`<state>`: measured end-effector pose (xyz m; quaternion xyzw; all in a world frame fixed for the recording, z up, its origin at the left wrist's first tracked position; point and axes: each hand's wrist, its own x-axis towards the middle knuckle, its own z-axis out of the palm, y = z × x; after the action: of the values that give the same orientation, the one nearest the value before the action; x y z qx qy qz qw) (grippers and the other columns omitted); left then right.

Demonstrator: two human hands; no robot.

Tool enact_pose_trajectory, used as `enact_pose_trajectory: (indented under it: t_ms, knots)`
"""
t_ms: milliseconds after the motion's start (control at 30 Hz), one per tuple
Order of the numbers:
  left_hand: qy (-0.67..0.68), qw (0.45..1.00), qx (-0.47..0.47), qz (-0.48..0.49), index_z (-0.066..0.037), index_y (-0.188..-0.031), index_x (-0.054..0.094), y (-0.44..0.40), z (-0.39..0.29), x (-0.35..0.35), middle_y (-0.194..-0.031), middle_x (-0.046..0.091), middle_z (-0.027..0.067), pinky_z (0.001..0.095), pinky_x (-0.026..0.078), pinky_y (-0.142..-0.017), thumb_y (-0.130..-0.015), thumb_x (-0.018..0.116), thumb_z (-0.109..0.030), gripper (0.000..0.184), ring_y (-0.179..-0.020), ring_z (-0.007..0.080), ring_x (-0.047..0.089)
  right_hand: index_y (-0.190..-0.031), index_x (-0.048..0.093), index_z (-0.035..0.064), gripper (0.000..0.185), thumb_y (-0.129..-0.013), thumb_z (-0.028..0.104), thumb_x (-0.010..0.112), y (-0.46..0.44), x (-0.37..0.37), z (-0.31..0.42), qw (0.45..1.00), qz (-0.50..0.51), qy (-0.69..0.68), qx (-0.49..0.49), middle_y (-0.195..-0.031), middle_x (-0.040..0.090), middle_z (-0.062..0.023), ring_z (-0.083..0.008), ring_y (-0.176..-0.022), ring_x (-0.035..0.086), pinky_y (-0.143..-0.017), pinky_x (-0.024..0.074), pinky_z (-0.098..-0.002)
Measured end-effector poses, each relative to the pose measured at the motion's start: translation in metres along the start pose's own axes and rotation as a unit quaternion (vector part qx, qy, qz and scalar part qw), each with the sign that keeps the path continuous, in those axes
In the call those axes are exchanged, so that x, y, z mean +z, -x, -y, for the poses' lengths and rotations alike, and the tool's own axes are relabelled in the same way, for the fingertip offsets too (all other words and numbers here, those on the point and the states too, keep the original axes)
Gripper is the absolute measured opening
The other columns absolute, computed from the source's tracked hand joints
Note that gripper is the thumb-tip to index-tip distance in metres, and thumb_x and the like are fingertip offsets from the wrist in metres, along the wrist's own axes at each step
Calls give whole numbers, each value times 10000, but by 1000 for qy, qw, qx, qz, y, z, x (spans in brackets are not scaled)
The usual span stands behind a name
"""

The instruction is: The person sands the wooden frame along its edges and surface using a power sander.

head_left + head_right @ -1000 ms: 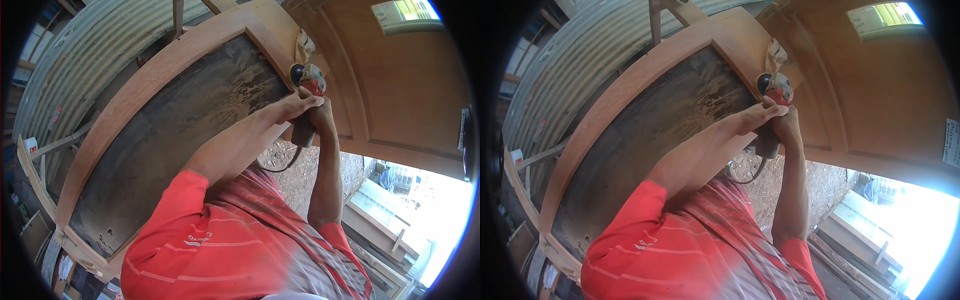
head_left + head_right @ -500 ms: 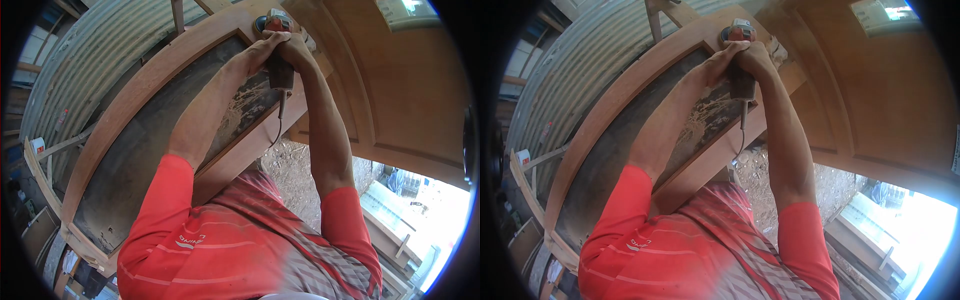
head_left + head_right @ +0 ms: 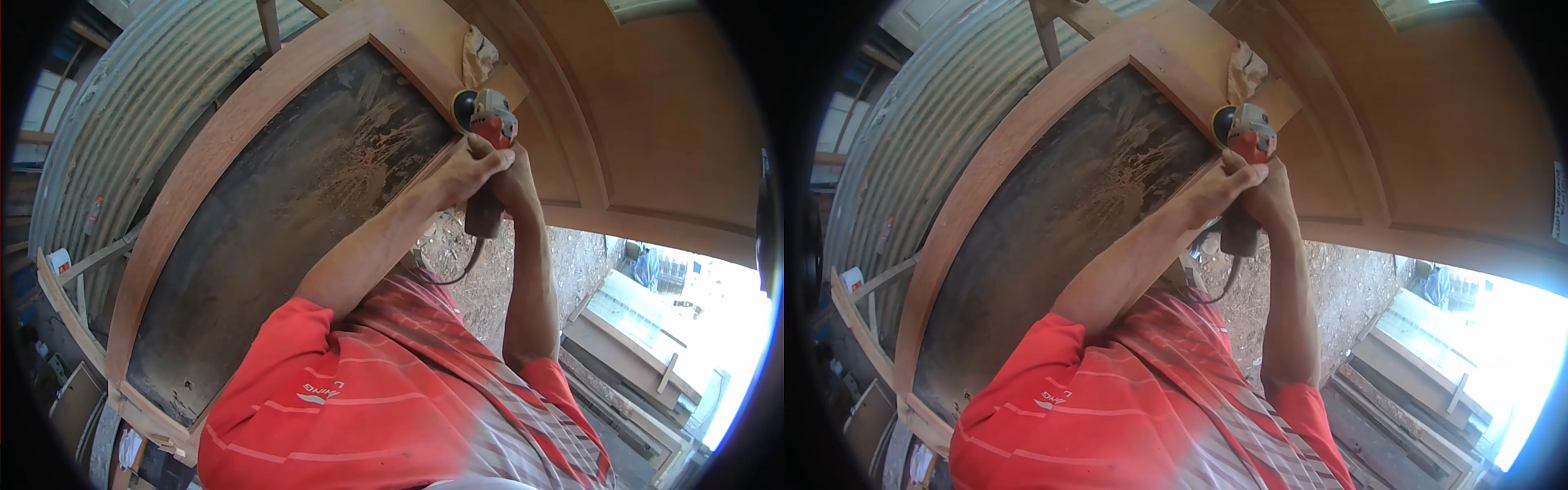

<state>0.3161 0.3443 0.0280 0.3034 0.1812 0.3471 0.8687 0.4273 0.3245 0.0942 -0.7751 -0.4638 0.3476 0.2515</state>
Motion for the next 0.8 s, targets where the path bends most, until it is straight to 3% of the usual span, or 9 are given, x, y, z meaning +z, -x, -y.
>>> enact_pose_trajectory:
  t_ms: [200, 300, 500, 600, 633, 700, 800]
  knots:
    - [-34, 997, -13, -63, 11, -1410, 531, -17, -43, -34, -1266, 638, 129, 351, 529, -983, -922, 692, -485, 715, -1156, 199, 640, -1013, 755, -42, 549, -884, 491, 781, -60, 24, 31, 999, 37, 16, -20, -884, 754, -186, -243, -867, 745, -783, 562, -393]
    - [-64, 995, 9, -77, 16, -1473, 469, -21, -67, -48, -1312, 614, 141, 353, 544, -964, -896, 688, -579, 857, -1175, 214, 643, -1088, 749, -15, 563, -863, 501, 790, -85, 40, 43, 995, 53, -4, -89, -946, 759, -200, -261, -932, 749, -822, 561, -400]
    - [-74, 987, 38, -137, 33, -1419, 515, -48, -88, -89, -1254, 643, 134, 354, 557, -935, -897, 678, -596, 833, -1137, 208, 659, -1150, 738, 1, 580, -864, 506, 737, -142, 56, 72, 967, 120, 91, -206, -1034, 767, -230, -350, -1008, 752, -850, 564, -423]
    - [-74, 982, 41, -170, 21, -1402, 531, -64, -87, -97, -1220, 657, 128, 350, 562, -927, -886, 666, -621, 835, -1108, 212, 667, -1106, 756, 3, 544, -854, 484, 750, -171, 62, 78, 977, 115, 100, -151, -981, 767, -224, -337, -966, 755, -829, 565, -424]
    - [-69, 981, 46, -175, 22, -1404, 528, -66, -86, -93, -1231, 653, 131, 356, 558, -935, -879, 666, -629, 848, -1119, 216, 663, -1094, 758, 3, 533, -850, 477, 759, -167, 54, 81, 974, 153, 90, -141, -952, 765, -210, -309, -925, 752, -809, 567, -419]
    - [-83, 974, 28, -210, 1, -1456, 466, -68, -74, -88, -1297, 614, 138, 392, 537, -965, -854, 674, -649, 910, -1175, 249, 630, -1098, 755, 11, 517, -850, 465, 766, -158, 43, 70, 967, 174, 75, -170, -952, 763, -199, -287, -911, 747, -804, 566, -415]
    - [-117, 962, 76, -235, -47, -1513, 395, -56, -53, -58, -1338, 577, 145, 423, 516, -988, -841, 687, -646, 947, -1201, 278, 604, -1092, 744, 17, 463, -851, 412, 765, -149, 35, 53, 960, 159, 51, -226, -953, 759, -197, -282, -904, 743, -799, 562, -413]
